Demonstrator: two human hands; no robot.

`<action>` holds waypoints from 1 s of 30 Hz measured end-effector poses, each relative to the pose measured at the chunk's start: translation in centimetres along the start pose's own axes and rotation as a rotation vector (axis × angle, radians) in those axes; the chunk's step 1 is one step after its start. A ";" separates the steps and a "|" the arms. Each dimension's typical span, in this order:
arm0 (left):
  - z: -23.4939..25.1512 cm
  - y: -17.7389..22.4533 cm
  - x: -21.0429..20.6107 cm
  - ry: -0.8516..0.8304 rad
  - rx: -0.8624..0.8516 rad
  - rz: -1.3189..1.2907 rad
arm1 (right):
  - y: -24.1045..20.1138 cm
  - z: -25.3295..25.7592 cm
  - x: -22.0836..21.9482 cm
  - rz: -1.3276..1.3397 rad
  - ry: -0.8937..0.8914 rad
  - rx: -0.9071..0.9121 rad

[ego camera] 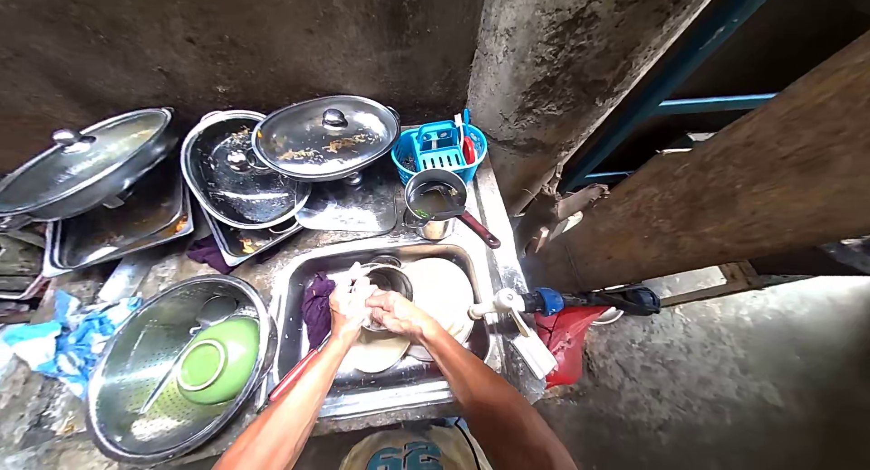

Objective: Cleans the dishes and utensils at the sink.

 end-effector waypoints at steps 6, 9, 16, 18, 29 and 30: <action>0.9 0.2 -0.3 -0.022 -0.091 0.075 | 0.0 -1.1 0.4 -0.418 -0.239 -0.413; 0.7 0.0 -0.7 -0.030 0.056 -0.074 | 0.2 0.8 1.3 -0.047 0.031 -0.398; -0.3 -0.9 0.2 -0.006 0.132 -0.027 | 2.4 1.2 0.1 1.341 0.929 -0.167; -0.7 -0.7 0.4 -0.090 0.014 0.160 | 3.0 0.8 0.4 1.337 0.976 -0.189; -0.6 -0.1 -0.5 -0.332 0.123 0.787 | 4.3 0.5 0.9 0.968 0.983 -0.505; -0.3 0.0 -0.5 -0.345 0.128 0.773 | 3.5 0.7 1.0 0.952 0.959 -0.443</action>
Point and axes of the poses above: each hand's wrist, its own z-axis towards the middle knuckle, its own x-axis out of the back of the hand, y = z × x, the point moved 8 cm from there along z, towards the middle knuckle, and after that the axes turned 7 degrees about z, right-handed, at the moved point
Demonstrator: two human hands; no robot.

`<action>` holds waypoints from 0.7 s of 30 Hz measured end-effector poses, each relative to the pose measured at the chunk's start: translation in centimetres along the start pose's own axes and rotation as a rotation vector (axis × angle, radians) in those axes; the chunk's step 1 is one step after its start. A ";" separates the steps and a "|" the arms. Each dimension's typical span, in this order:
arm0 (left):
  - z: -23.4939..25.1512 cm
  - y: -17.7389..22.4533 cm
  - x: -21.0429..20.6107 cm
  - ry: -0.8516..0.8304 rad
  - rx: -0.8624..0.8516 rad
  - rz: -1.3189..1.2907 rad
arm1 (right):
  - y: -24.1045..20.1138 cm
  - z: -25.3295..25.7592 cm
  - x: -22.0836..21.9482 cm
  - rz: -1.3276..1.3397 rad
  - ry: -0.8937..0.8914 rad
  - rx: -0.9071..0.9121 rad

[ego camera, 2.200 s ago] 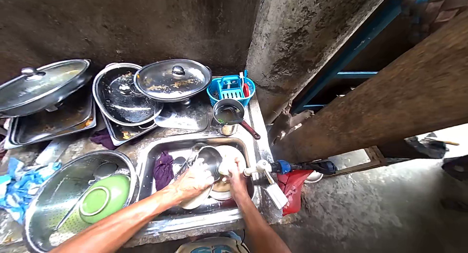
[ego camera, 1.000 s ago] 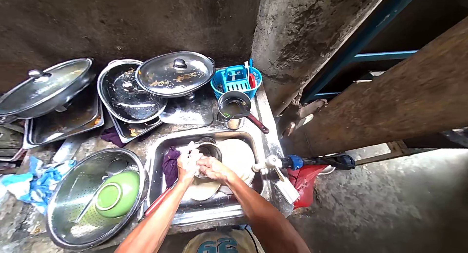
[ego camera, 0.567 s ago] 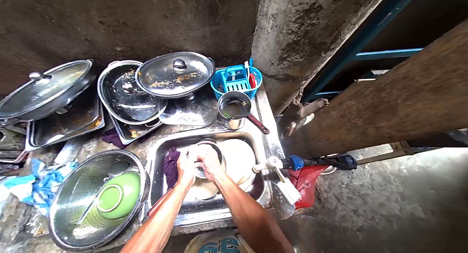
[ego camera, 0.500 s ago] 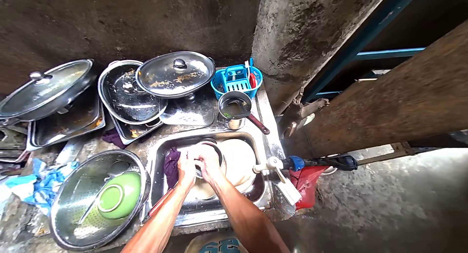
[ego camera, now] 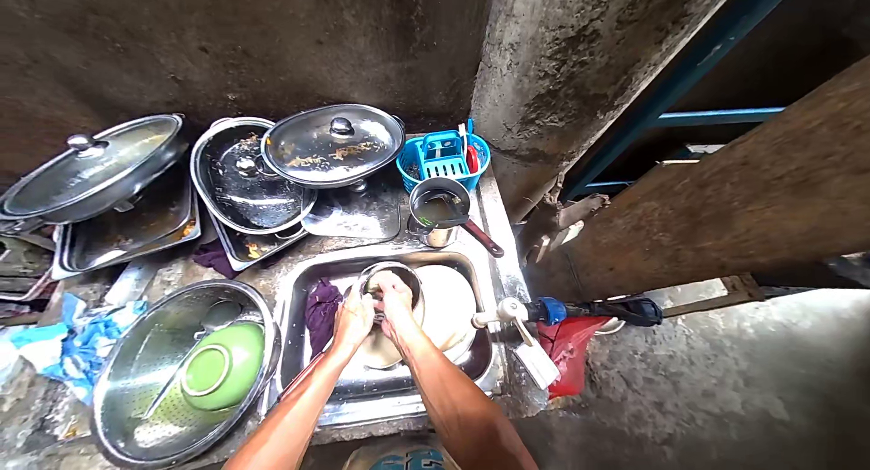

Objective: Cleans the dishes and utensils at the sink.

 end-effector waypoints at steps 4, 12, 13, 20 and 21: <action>0.6 1.2 0.6 -0.035 -0.026 -0.025 | -1.7 0.2 0.1 0.013 -0.014 0.156; 0.7 4.9 2.1 -0.116 -0.126 0.034 | -2.3 1.8 1.1 0.090 0.042 0.062; 1.1 5.0 2.7 -0.122 -0.163 0.058 | -2.9 1.6 0.5 0.019 -0.099 0.090; 2.7 5.4 5.2 -0.360 -0.096 0.452 | -11.7 -2.7 1.7 -0.587 -0.090 0.713; 2.7 5.6 5.3 -0.381 -0.090 0.492 | -12.3 -3.5 1.7 -0.731 -0.069 0.827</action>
Point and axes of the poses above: each hand's wrist, its own z-axis towards the middle knuckle, its own x-axis out of the back of the hand, y = z × x, the point moved 8 cm from there along z, towards the middle knuckle, and after that the axes turned 7 degrees about z, right-handed, at the moved point
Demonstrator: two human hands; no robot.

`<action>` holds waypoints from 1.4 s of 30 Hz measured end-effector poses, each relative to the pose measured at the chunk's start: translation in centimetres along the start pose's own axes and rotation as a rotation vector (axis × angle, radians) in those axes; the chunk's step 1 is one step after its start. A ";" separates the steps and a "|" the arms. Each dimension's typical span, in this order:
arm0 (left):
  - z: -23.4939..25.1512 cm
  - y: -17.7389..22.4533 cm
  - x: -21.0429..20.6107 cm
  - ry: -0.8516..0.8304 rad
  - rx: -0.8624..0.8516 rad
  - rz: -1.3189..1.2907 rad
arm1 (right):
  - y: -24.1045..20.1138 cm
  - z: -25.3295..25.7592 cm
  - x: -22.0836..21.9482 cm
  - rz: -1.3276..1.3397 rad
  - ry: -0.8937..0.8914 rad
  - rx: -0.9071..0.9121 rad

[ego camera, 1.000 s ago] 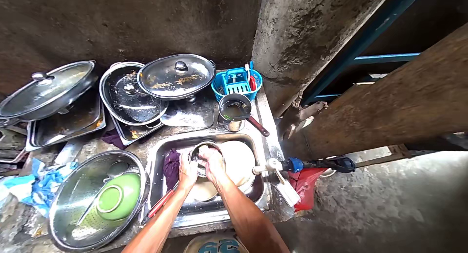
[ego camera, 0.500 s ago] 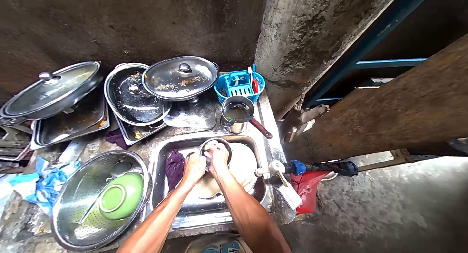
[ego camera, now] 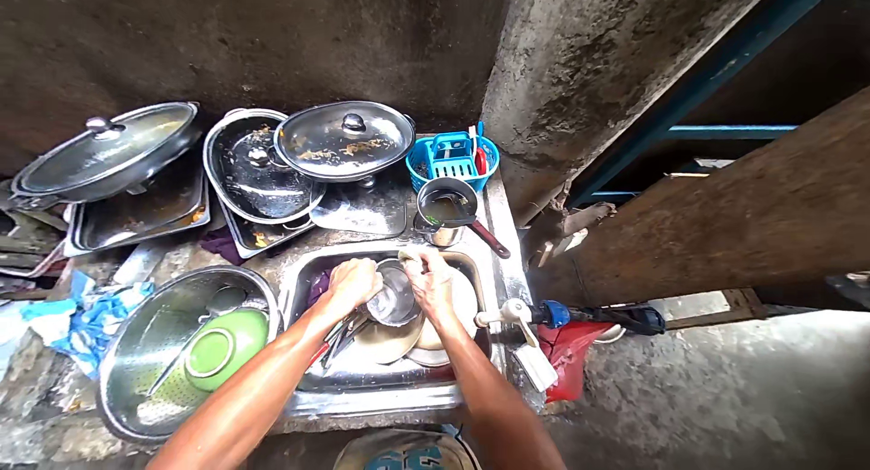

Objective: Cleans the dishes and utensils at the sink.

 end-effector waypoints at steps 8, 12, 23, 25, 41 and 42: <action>-0.9 4.1 0.5 -0.068 -0.114 0.165 | 4.1 -4.1 -2.6 -0.711 -0.674 -0.082; -1.0 5.2 -0.1 -0.034 -0.143 0.178 | 5.0 -5.9 -5.1 -0.655 -0.797 -0.324; -3.0 6.7 -0.1 -0.024 -0.233 0.277 | 3.1 -6.6 -3.7 -0.725 -0.811 -0.315; -2.8 6.3 -0.6 0.018 -0.224 0.250 | 3.0 -7.4 -3.8 -0.702 -0.921 -0.351; -2.9 4.3 0.4 0.037 -0.171 0.090 | 2.3 -4.6 -0.5 -0.737 -0.501 -0.045; -2.9 4.4 0.8 0.039 -0.184 0.091 | 1.8 -4.3 0.1 -0.678 -0.362 0.051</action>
Point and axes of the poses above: each hand's wrist, its own z-axis towards the middle knuckle, its own x-axis out of the back of the hand, y = z × x, the point moved 8 cm from there along z, towards the middle knuckle, and after that the axes turned 7 degrees about z, right-handed, at the moved point
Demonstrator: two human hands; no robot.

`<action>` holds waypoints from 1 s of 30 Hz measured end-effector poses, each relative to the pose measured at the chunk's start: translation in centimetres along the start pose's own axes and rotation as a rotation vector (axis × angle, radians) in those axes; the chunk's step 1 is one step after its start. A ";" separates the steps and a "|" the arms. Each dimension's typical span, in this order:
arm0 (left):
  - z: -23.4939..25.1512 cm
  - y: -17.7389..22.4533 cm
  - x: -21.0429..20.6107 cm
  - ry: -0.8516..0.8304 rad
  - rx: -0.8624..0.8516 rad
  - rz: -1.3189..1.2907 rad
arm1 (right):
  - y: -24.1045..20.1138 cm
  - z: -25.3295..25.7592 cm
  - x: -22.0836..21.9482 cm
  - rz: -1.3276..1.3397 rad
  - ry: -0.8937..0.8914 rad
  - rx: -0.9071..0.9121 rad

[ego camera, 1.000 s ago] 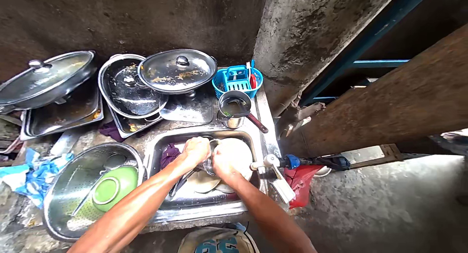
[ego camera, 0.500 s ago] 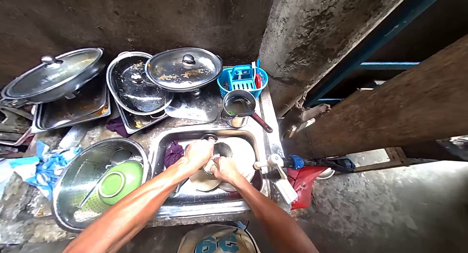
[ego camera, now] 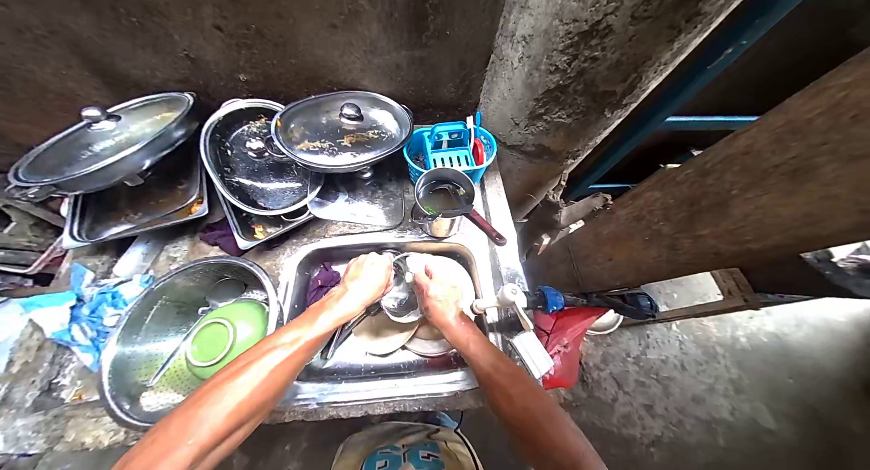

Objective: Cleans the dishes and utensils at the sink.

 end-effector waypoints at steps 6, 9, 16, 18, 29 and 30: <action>-0.1 0.0 0.1 -0.026 0.033 0.090 | 3.5 -3.3 1.9 0.193 0.605 0.031; 0.1 -1.9 -0.1 0.039 0.118 0.054 | 7.8 -5.3 0.4 0.162 0.427 -0.308; 0.1 0.4 -0.5 0.207 0.111 -0.058 | 8.1 -8.0 -2.0 0.315 -0.195 -0.427; -0.2 2.6 -0.7 0.243 0.044 -0.016 | 9.4 -8.8 -0.1 0.675 0.123 -0.543; 0.7 6.7 -3.0 0.269 -0.031 -0.366 | 9.4 -10.1 -1.4 1.500 0.158 -0.823; 0.8 6.5 -3.6 0.262 -0.019 -0.444 | 9.1 -10.1 -1.3 1.515 0.115 -0.833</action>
Point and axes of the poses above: each hand's wrist, its own z-axis towards the middle knuckle, its own x-axis out of the back of the hand, y = z × x, the point moved 8 cm from there along z, towards the middle knuckle, and after that the axes turned 7 degrees about z, right-handed, at the moved point
